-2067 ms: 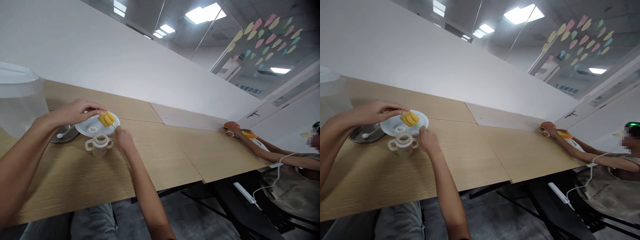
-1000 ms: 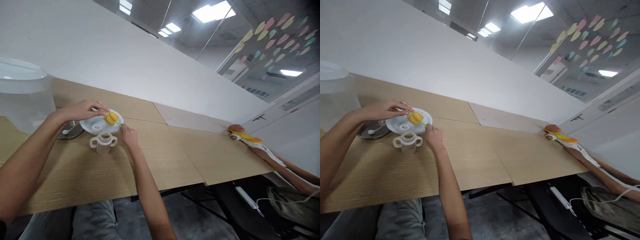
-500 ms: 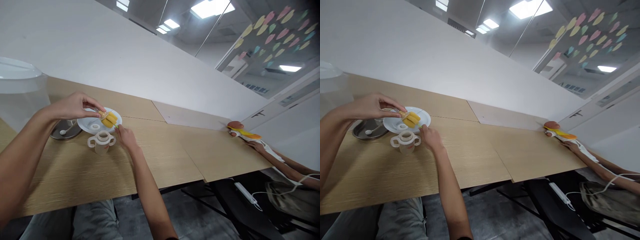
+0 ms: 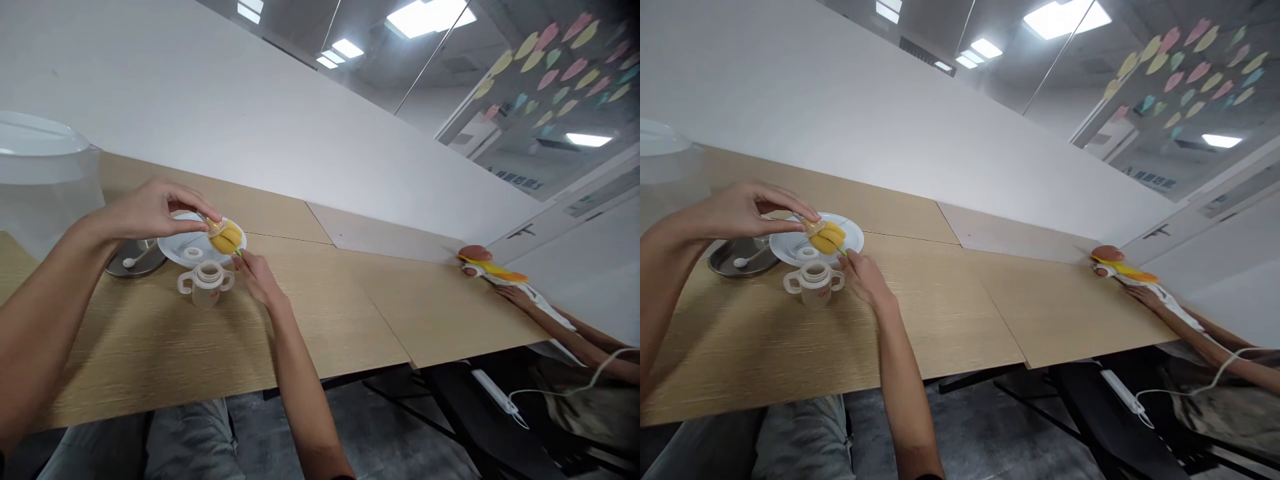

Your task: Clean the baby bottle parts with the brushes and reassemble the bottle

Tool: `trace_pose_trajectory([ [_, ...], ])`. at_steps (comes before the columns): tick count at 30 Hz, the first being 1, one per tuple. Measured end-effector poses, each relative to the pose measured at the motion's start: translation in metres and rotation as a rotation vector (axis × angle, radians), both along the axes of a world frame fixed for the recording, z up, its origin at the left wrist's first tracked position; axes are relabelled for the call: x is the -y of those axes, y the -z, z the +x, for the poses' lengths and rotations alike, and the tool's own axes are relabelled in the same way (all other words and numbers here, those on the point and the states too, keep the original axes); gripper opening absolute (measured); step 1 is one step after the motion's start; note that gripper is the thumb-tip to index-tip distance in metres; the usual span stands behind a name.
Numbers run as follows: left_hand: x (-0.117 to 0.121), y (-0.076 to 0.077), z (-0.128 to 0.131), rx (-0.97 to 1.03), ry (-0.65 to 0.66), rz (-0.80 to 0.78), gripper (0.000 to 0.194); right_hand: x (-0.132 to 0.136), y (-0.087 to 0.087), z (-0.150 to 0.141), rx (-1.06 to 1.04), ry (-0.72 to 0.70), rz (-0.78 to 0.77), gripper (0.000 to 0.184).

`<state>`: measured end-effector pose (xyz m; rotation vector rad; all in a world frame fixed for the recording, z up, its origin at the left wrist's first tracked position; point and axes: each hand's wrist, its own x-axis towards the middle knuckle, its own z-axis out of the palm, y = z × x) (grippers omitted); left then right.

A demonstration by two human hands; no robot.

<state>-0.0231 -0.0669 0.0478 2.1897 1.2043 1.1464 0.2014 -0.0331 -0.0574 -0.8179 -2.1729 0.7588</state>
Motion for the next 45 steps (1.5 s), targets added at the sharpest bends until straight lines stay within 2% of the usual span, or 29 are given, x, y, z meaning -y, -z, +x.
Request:
trace_pose_trajectory([
  [4, 0.004, -0.005, 0.004, 0.058, 0.005, -0.017, 0.041, 0.0, -0.003, 0.003, -0.141, -0.105, -0.155, 0.039],
  [11, 0.002, -0.002, 0.009, 0.202, 0.045, -0.04, 0.039, 0.002, -0.006, 0.004, -0.326, -0.377, -0.63, 0.047],
  [16, 0.004, 0.0, 0.01, 0.246, 0.042, -0.035, 0.04, 0.006, -0.009, 0.005, -0.363, -0.52, -0.774, 0.047],
  [23, 0.008, -0.002, 0.014, 0.25, 0.001, 0.024, 0.038, 0.006, -0.006, 0.007, -0.267, -0.609, -1.022, 0.044],
  [29, 0.006, 0.0, 0.017, 0.237, -0.052, 0.055, 0.039, 0.0, -0.002, 0.008, -0.28, -0.583, -1.05, 0.044],
  [34, 0.006, 0.001, 0.025, 0.265, -0.166, 0.177, 0.03, 0.005, -0.007, 0.0, -0.395, -0.602, -1.002, 0.039],
  [42, 0.002, 0.011, 0.039, 0.292, -0.311, 0.413, 0.018, 0.014, -0.011, -0.012, -0.489, -0.424, -0.974, 0.041],
  [45, -0.001, 0.015, 0.042, 0.29, -0.351, 0.397, 0.016, 0.015, -0.011, -0.015, -0.53, -0.394, -0.948, 0.041],
])
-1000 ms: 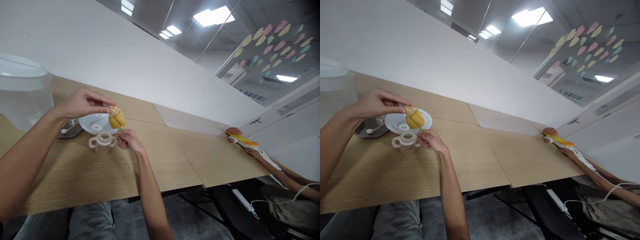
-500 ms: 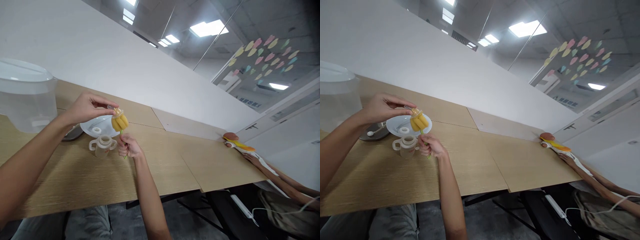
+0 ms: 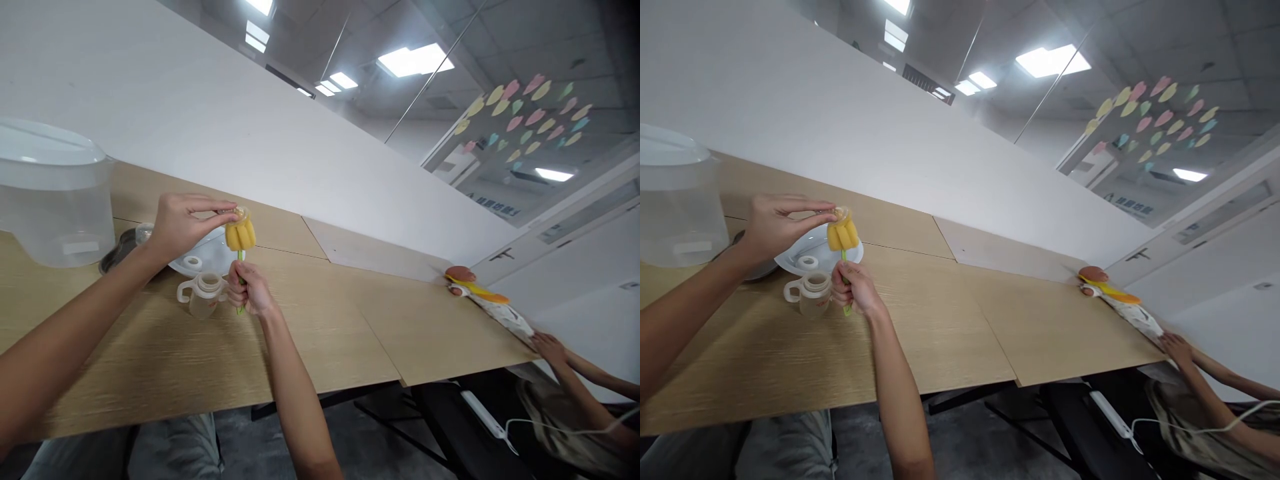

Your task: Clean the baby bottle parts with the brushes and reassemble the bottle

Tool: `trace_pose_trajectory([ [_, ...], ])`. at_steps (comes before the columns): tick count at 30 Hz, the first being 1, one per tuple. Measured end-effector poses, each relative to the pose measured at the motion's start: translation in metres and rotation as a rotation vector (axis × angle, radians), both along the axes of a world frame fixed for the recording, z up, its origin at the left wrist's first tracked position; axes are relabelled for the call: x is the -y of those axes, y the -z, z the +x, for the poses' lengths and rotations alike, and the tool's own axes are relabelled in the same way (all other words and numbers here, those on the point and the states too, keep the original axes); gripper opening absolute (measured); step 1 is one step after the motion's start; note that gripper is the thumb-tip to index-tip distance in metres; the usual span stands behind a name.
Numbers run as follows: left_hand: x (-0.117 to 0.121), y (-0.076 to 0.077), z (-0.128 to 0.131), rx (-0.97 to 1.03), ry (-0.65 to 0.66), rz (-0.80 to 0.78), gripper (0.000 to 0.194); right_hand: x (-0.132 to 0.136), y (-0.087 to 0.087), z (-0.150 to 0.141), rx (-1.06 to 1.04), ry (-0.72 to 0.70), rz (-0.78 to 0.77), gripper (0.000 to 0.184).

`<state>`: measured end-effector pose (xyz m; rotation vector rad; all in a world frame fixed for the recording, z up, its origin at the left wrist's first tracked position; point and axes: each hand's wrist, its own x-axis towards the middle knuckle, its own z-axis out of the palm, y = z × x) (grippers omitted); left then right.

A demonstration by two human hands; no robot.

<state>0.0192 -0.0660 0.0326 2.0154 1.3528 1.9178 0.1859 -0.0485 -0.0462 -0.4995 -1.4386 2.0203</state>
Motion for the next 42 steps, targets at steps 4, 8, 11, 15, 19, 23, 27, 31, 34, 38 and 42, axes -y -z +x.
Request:
trace_pose_trajectory([
  [4, -0.001, 0.005, 0.006, 0.043, -0.053, -0.037, 0.018, 0.001, -0.002, -0.004, 0.025, 0.084, -0.018, 0.043],
  [8, -0.002, 0.004, 0.005, 0.074, -0.066, -0.024, 0.019, -0.001, -0.001, -0.007, -0.002, 0.164, -0.034, 0.044],
  [11, -0.005, -0.001, -0.005, 0.129, 0.029, -0.091, 0.03, -0.004, 0.001, -0.007, -0.022, 0.23, -0.027, 0.044],
  [15, -0.006, -0.008, -0.019, 0.133, 0.258, -0.24, 0.047, -0.007, 0.002, -0.006, -0.056, 0.31, -0.009, 0.04],
  [19, -0.001, -0.011, -0.02, 0.045, 0.351, -0.262, 0.053, -0.007, -0.001, -0.003, -0.08, 0.363, 0.035, 0.039],
  [23, 0.003, -0.012, -0.016, -0.023, 0.369, -0.222, 0.053, -0.004, -0.004, -0.002, -0.097, 0.402, 0.075, 0.047],
  [27, 0.005, -0.013, -0.014, -0.031, 0.353, -0.21, 0.052, -0.002, 0.0, -0.006, -0.08, 0.383, 0.133, 0.053],
  [31, 0.008, -0.016, -0.014, -0.022, 0.327, -0.218, 0.044, -0.005, 0.006, -0.009, -0.023, 0.31, 0.125, 0.052],
  [34, 0.01, -0.018, -0.012, -0.014, 0.265, -0.219, 0.037, -0.008, 0.008, -0.01, -0.028, 0.429, 0.105, 0.051],
  [38, 0.012, -0.018, -0.009, 0.021, 0.237, -0.181, 0.034, -0.007, 0.011, -0.013, -0.032, 0.392, 0.114, 0.052],
  [42, 0.012, -0.016, -0.006, 0.054, 0.223, -0.131, 0.032, -0.005, 0.013, -0.015, -0.016, 0.343, 0.117, 0.052],
])
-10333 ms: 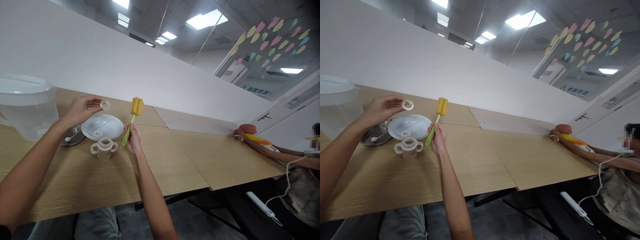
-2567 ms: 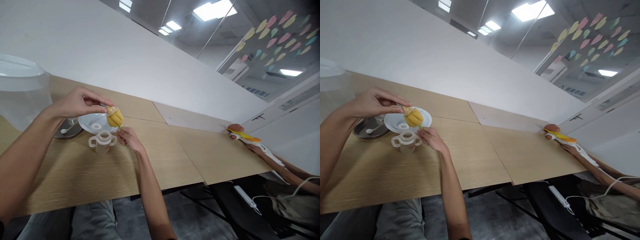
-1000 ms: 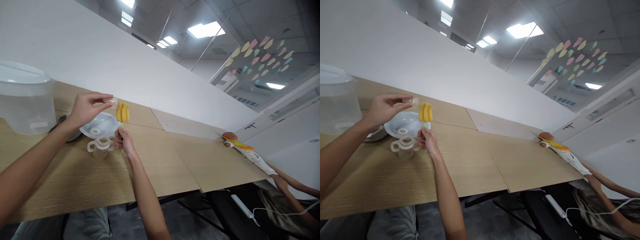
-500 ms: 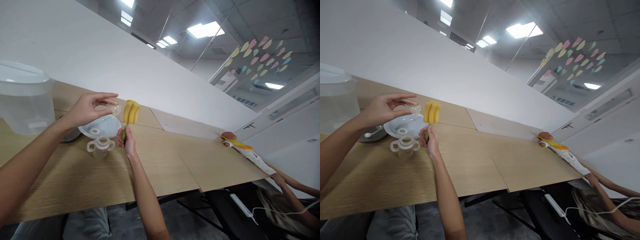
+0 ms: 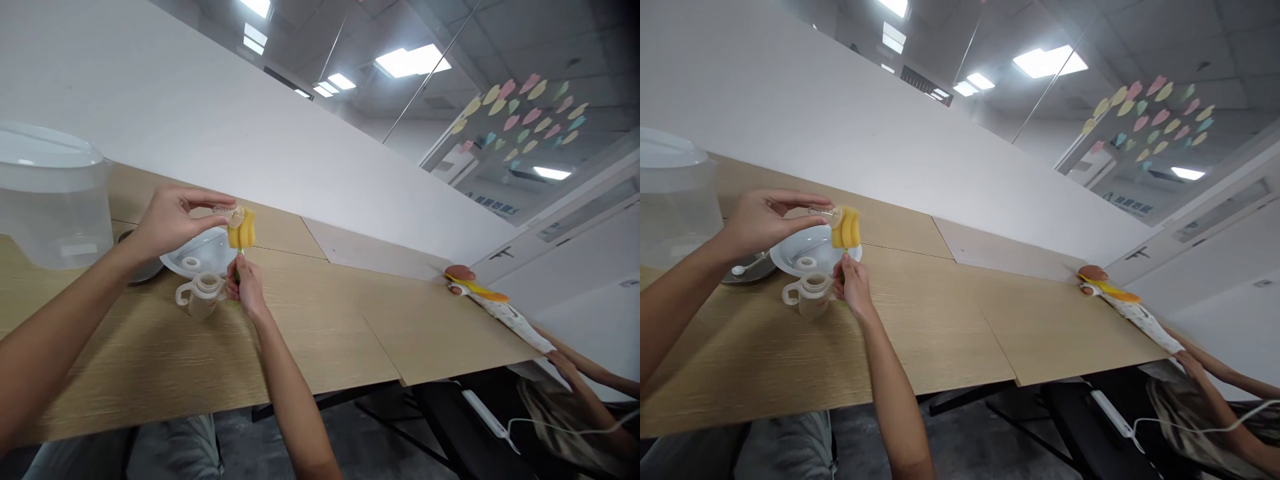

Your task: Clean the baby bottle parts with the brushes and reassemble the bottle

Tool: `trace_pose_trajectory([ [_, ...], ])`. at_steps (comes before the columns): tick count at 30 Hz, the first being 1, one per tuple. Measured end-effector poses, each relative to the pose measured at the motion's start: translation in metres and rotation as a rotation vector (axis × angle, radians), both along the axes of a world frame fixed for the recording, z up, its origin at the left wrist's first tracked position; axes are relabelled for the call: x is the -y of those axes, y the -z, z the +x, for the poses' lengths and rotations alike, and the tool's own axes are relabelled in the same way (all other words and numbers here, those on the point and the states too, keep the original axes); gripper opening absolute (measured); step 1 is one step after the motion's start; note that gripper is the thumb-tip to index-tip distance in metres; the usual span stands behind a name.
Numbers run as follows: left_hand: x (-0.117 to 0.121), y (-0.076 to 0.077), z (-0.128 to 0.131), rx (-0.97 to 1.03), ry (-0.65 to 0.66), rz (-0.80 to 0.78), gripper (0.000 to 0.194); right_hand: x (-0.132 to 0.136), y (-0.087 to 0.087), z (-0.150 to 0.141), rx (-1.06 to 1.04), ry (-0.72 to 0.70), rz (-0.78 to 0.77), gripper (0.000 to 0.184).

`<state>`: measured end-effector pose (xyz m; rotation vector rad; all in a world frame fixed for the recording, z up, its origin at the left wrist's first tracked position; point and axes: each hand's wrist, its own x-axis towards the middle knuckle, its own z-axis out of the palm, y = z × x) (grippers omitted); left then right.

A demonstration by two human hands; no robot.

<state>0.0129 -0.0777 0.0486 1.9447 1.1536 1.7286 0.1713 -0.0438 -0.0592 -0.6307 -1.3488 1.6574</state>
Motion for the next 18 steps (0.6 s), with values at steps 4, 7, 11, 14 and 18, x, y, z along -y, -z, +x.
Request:
trace_pose_trajectory([
  [4, -0.0022, 0.002, 0.0015, 0.017, -0.078, 0.115, 0.027, 0.0015, -0.0039, 0.003, -0.012, 0.018, 0.021, 0.053],
  [7, -0.0019, 0.002, 0.0033, 0.024, -0.094, 0.174, 0.025, 0.0024, -0.0057, 0.005, 0.027, -0.025, 0.039, 0.054],
  [11, 0.0016, -0.0003, 0.0054, 0.014, -0.111, 0.203, 0.024, 0.0028, -0.006, 0.0055, 0.012, 0.059, 0.052, 0.054],
  [14, 0.0029, -0.0008, 0.0056, -0.002, -0.122, 0.21, 0.022, 0.0036, -0.0071, 0.0051, 0.018, 0.02, 0.058, 0.055],
  [18, 0.0021, 0.0001, 0.0044, -0.013, -0.125, 0.209, 0.022, 0.0028, -0.0078, 0.0044, 0.051, 0.041, 0.062, 0.056],
])
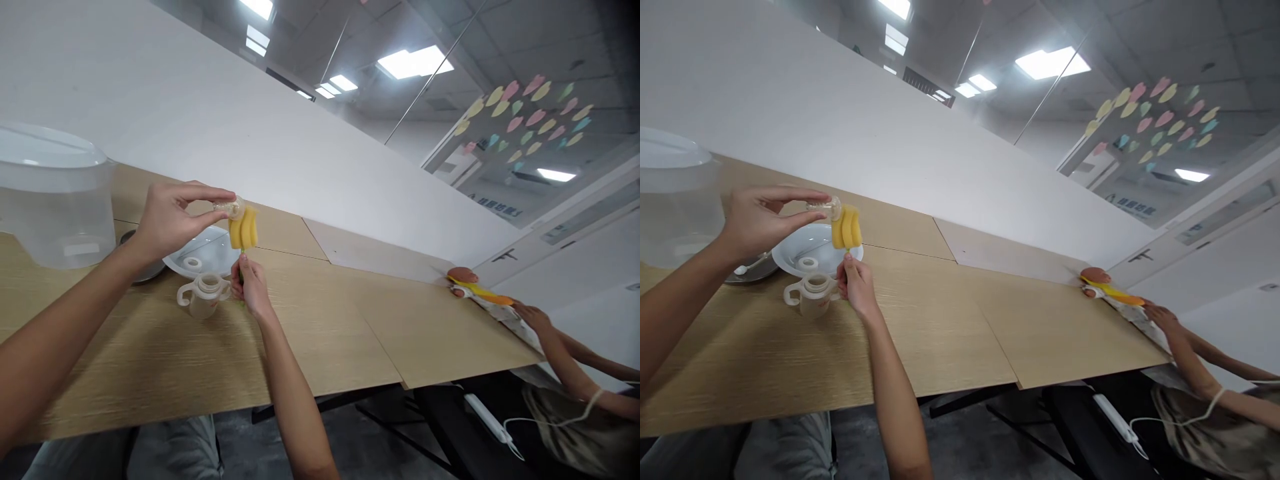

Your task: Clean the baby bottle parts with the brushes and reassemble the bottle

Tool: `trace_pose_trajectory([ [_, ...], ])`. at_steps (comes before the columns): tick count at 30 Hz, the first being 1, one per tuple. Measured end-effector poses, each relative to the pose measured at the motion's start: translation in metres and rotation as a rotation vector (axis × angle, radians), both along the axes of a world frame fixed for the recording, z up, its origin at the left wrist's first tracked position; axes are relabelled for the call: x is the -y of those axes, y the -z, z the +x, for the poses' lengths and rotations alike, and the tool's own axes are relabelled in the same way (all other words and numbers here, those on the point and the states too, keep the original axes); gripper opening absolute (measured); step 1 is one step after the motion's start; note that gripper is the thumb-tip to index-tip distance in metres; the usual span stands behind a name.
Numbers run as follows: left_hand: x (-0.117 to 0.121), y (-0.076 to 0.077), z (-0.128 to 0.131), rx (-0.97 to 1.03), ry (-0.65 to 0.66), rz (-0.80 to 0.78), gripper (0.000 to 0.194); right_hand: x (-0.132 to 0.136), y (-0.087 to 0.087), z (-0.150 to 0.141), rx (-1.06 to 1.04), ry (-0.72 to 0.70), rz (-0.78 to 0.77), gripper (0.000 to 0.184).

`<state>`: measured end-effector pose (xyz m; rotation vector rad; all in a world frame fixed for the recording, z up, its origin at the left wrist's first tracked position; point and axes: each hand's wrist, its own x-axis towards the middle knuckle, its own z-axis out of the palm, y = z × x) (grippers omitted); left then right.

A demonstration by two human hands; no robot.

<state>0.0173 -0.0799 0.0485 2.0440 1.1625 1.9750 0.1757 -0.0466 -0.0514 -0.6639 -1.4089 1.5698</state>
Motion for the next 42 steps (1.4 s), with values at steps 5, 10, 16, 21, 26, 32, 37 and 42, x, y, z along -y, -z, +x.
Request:
trace_pose_trajectory([
  [5, -0.001, 0.001, 0.0, -0.061, -0.056, -0.028, 0.026, -0.002, 0.005, 0.003, 0.027, 0.339, 0.213, 0.055],
  [10, -0.002, 0.003, 0.0, -0.158, -0.138, 0.045, 0.022, -0.001, 0.008, 0.005, 0.316, 0.687, 0.605, 0.047],
  [16, -0.004, 0.005, 0.001, -0.212, -0.182, 0.061, 0.019, -0.003, 0.007, 0.009, 0.409, 0.9, 0.601, 0.049],
  [21, -0.006, 0.007, -0.001, -0.235, -0.2, 0.067, 0.019, -0.006, 0.008, 0.011, 0.5, 0.886, 0.673, 0.049],
  [26, -0.01, 0.01, -0.004, -0.219, -0.196, 0.048, 0.019, -0.006, 0.008, 0.011, 0.449, 0.914, 0.625, 0.049],
  [32, -0.008, 0.009, -0.001, -0.106, -0.156, 0.011, 0.02, -0.007, 0.009, 0.009, 0.452, 0.827, 0.57, 0.044],
  [37, -0.003, 0.002, 0.0, 0.136, 0.073, -0.224, 0.031, -0.01, 0.002, 0.009, 0.111, 0.66, 0.29, 0.047],
  [42, -0.013, 0.009, 0.004, 0.409, 0.536, -0.675, 0.034, -0.007, -0.004, 0.006, -0.11, 0.354, 0.103, 0.052],
])
